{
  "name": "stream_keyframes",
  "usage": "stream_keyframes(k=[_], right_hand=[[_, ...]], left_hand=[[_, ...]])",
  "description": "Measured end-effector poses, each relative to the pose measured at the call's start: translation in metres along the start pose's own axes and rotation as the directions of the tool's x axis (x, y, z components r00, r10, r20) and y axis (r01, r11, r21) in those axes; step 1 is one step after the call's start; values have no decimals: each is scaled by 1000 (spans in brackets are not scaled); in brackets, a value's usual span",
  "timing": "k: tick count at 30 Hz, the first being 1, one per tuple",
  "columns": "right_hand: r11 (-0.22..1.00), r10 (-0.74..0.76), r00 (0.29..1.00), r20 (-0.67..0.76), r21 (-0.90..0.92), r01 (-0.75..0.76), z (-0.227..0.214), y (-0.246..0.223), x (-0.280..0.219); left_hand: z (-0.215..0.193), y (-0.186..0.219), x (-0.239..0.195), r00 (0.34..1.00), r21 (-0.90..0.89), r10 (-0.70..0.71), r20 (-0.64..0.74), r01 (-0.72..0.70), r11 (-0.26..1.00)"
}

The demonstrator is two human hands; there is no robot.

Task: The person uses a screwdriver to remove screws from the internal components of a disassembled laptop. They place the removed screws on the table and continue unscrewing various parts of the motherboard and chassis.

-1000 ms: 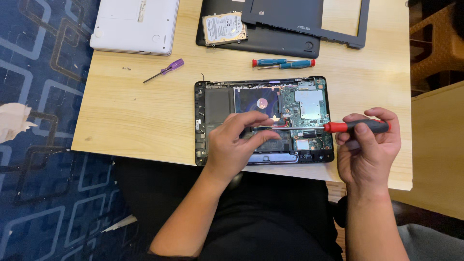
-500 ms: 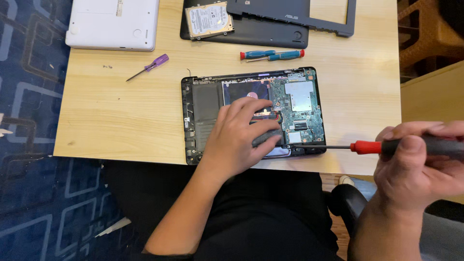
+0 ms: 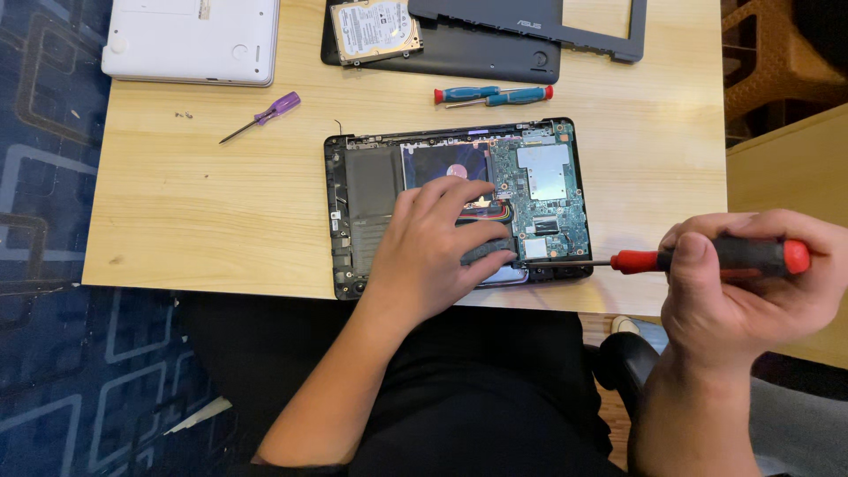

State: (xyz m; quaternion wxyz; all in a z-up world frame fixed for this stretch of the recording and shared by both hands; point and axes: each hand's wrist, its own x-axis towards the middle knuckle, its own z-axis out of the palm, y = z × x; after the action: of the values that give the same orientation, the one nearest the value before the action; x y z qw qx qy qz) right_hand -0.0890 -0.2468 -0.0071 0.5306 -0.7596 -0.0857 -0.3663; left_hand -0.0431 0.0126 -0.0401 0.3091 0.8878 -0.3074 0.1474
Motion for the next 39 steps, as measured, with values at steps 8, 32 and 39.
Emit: stream_keyframes(k=[8, 32, 39], right_hand=[[999, -51, 998, 25, -2, 51, 6, -6, -2], [992, -43, 984, -171, 111, 63, -16, 9, -33], [989, -59, 982, -177, 121, 81, -13, 6, -31]], left_hand=[[1, -2, 0, 1000, 0, -2, 5, 2, 1000], [-1, -2, -1, 973, -179, 230, 6, -225, 958], [0, -4, -2, 968, -202, 249, -37, -252, 946]])
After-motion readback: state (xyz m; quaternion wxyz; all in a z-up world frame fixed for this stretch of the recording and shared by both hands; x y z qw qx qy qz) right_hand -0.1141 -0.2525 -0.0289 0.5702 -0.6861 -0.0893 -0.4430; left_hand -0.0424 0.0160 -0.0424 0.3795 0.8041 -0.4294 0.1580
